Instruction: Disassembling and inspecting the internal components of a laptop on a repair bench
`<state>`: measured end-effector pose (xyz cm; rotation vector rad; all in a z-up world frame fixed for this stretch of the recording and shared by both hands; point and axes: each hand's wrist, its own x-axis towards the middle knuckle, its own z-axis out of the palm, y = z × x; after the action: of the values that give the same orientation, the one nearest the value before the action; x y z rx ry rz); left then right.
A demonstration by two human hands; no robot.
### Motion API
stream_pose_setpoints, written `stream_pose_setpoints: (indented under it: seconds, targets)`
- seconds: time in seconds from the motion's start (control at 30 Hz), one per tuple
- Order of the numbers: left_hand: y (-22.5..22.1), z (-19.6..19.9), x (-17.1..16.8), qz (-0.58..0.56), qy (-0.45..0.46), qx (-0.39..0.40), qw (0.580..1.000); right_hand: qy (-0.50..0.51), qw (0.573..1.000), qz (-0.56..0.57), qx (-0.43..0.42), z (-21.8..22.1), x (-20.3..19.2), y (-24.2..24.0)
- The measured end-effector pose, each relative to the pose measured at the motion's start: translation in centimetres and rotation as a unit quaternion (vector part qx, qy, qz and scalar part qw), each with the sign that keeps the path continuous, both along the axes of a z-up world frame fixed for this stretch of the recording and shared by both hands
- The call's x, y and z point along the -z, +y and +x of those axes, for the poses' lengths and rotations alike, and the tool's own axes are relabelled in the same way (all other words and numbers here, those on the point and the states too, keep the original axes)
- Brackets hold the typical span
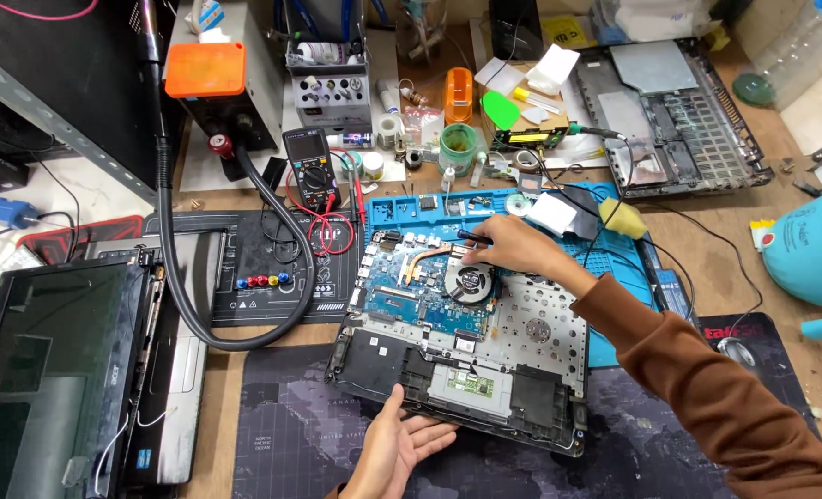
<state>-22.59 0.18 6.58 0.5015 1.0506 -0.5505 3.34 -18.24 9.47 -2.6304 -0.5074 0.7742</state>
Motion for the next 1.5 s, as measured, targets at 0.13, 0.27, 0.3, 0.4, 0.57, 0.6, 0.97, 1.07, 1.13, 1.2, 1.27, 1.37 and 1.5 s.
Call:
stream_pose_setpoints:
  seconds: [0.13, 0.27, 0.3, 0.4, 0.57, 0.6, 0.97, 1.07, 1.13, 1.2, 1.27, 1.37, 1.5]
  targets:
    - [-0.1, 0.1, 0.1, -0.013, -0.026, 0.026, 0.999, -0.005, 1.0, -0.008, 0.0, -0.1, 0.2, -0.1]
    - [-0.4, 0.5, 0.8, -0.016, -0.03, 0.075, 0.997, -0.016, 1.0, -0.012, 0.002, 0.0, 0.3, -0.2]
    - [-0.1, 0.6, 0.3, -0.016, -0.03, 0.075, 0.997, -0.016, 1.0, -0.012, 0.001, -0.3, 0.3, -0.1]
    - [0.6, 0.9, -0.9, 0.007, -0.077, 0.243, 0.967, -0.024, 0.999, -0.039, 0.014, -1.3, 0.1, 0.2]
    - [2.0, 1.6, -0.8, -0.041, -0.051, 0.302, 0.951, -0.069, 0.996, -0.06, -0.013, -1.8, 0.5, 0.6]
    - [2.1, 1.6, -0.5, -0.039, -0.053, 0.302, 0.951, -0.071, 0.996, -0.059, -0.013, -1.8, 0.6, 0.6]
    - [0.9, 1.8, -2.3, 0.077, -0.25, 0.366, 0.893, -0.163, 0.984, 0.047, -0.056, -4.5, -1.9, 0.8]
    - [1.4, 3.0, -1.0, 0.158, -0.327, 0.357, 0.861, -0.164, 0.983, 0.062, -0.056, -5.3, -2.9, 0.4]
    - [1.9, 3.7, -0.9, 0.195, -0.355, 0.343, 0.848, -0.179, 0.98, 0.074, -0.054, -5.7, -3.1, -0.3]
    - [2.5, 4.4, -1.2, 0.232, -0.381, 0.329, 0.833, -0.193, 0.976, 0.087, -0.051, -6.3, -3.8, -0.8]
    - [3.1, 5.2, -1.8, 0.347, -0.429, 0.339, 0.762, -0.182, 0.977, 0.107, -0.04, -6.8, -5.1, -1.0]
    - [3.8, 6.4, -0.3, 0.47, -0.49, 0.345, 0.648, -0.18, 0.974, 0.134, -0.031, -7.2, -5.3, -1.6]
    - [4.6, 9.3, 2.7, 0.56, -0.516, 0.302, 0.574, -0.131, 0.977, 0.171, -0.005, -7.3, -4.8, -1.6]
